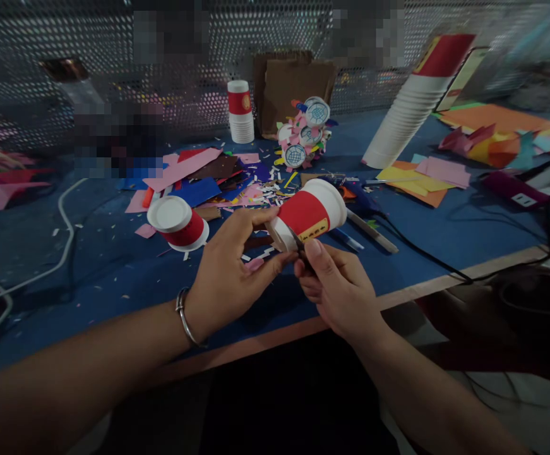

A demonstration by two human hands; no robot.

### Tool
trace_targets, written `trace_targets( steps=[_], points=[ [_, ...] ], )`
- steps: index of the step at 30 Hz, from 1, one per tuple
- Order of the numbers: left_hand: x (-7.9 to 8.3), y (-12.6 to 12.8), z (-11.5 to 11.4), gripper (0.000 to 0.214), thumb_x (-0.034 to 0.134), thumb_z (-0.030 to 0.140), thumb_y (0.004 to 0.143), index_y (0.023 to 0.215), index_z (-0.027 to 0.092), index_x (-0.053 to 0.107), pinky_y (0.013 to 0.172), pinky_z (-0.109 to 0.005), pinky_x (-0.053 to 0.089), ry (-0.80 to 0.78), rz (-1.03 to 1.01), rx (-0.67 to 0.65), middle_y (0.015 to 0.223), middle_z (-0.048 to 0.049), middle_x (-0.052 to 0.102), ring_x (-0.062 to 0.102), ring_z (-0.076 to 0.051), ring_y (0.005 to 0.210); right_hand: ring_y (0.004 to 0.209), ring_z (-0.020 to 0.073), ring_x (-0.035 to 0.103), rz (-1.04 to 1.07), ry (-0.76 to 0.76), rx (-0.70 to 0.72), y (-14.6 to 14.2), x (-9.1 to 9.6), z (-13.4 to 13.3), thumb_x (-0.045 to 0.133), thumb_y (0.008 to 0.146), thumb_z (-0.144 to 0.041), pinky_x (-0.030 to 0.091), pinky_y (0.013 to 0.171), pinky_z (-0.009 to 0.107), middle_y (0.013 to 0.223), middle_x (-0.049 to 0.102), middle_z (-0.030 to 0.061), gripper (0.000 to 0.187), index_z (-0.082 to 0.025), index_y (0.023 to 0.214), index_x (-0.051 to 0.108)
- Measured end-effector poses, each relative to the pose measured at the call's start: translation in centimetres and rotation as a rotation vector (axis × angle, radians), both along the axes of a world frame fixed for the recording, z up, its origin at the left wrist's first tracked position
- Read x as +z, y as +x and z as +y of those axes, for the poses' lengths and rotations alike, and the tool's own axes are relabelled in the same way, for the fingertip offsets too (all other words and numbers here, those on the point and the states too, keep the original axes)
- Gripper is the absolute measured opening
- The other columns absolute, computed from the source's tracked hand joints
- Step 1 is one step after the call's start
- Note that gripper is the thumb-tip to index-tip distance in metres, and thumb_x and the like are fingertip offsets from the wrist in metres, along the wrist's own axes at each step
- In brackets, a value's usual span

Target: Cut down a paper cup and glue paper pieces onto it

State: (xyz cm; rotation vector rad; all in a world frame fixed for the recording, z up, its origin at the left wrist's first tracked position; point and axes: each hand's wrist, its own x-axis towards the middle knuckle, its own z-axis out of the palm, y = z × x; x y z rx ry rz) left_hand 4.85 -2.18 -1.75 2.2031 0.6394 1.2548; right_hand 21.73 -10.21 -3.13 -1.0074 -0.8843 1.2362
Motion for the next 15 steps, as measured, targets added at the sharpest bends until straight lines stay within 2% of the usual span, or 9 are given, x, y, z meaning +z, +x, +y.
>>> trace_targets(
  steps=[3, 5, 7, 11, 15],
  points=[
    [0.1, -0.1, -0.2, 0.045, 0.086, 0.035, 0.095, 0.132, 0.022, 0.065, 0.109, -0.046, 0.065, 0.146, 0.032, 0.060, 0.131, -0.0093, 0.076, 0.075, -0.027, 0.125, 0.050, 0.0036, 0.027, -0.015, 0.024, -0.017, -0.1, -0.2, -0.1, 0.075, 0.097, -0.071, 0.019, 0.045, 0.022, 0.060, 0.043, -0.0051, 0.059, -0.017, 0.073, 0.068],
    [0.1, -0.1, -0.3, 0.045, 0.088, 0.037, 0.093, 0.130, 0.022, 0.066, 0.108, -0.046, 0.066, 0.139, 0.028, 0.067, 0.130, -0.0090, 0.076, 0.075, -0.027, 0.125, 0.051, 0.0038, 0.028, -0.019, 0.033, -0.024, -0.2, -0.2, -0.1, 0.076, 0.096, -0.070, 0.020, 0.045, 0.023, 0.062, 0.045, -0.0042, 0.059, -0.017, 0.074, 0.068],
    [0.2, 0.1, -0.4, 0.048, 0.089, 0.039, 0.092, 0.130, 0.022, 0.066, 0.104, -0.045, 0.067, 0.003, -0.015, 0.032, 0.130, -0.0100, 0.075, 0.077, -0.027, 0.122, 0.051, 0.0040, 0.028, -0.020, 0.035, -0.031, -0.3, -0.2, -0.1, 0.077, 0.096, -0.070, 0.019, 0.044, 0.023, 0.065, 0.046, -0.0040, 0.059, -0.017, 0.073, 0.066],
    [0.8, 0.6, -0.2, 0.054, 0.085, 0.048, 0.094, 0.135, 0.019, 0.064, 0.090, -0.036, 0.069, -0.422, -0.140, -0.068, 0.130, -0.0125, 0.078, 0.081, -0.023, 0.106, 0.051, 0.0043, 0.028, -0.035, 0.032, -0.036, -0.3, -0.3, 0.0, 0.076, 0.097, -0.069, 0.019, 0.044, 0.024, 0.066, 0.046, -0.0039, 0.056, -0.018, 0.075, 0.065],
    [1.5, 0.6, 0.0, 0.049, 0.087, 0.049, 0.092, 0.126, 0.017, 0.073, 0.079, -0.032, 0.066, -0.559, -0.110, -0.105, 0.105, -0.0081, 0.083, 0.080, -0.021, 0.091, 0.051, 0.0044, 0.029, -0.052, 0.044, -0.024, -0.2, -0.4, -0.1, 0.074, 0.100, -0.065, 0.019, 0.046, 0.025, 0.065, 0.045, -0.0039, 0.055, -0.018, 0.074, 0.065]
  ],
)
